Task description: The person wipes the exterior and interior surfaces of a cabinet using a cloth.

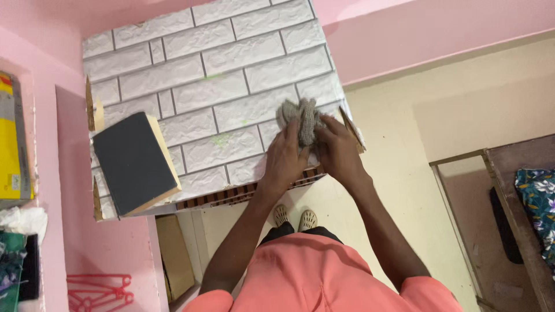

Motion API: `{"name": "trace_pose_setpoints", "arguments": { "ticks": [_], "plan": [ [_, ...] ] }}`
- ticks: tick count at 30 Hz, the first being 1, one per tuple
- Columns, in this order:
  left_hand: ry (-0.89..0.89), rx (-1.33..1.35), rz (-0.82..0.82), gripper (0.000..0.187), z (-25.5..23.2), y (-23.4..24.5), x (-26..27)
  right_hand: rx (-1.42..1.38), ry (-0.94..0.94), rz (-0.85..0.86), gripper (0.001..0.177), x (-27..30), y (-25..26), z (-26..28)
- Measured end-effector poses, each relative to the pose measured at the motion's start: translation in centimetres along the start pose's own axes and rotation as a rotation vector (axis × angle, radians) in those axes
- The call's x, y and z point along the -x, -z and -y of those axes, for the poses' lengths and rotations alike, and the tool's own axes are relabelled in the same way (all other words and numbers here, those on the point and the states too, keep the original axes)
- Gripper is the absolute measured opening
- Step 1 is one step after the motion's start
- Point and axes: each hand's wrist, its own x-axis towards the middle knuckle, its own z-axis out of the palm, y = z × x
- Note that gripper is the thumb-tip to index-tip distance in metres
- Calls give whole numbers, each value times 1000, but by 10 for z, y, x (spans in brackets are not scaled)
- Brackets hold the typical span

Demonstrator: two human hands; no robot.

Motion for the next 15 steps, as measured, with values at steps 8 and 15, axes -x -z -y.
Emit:
{"name": "trace_pose_setpoints", "arguments": {
  "ticks": [8, 15],
  "plan": [
    [-256, -136, 105, 68, -11, 25, 3, -201, -127, 295, 38, 4, 31, -2],
    [-119, -364, 312, 71, -4, 20, -114, 16, 93, 355, 38, -83, 6, -68]
  ]
}}
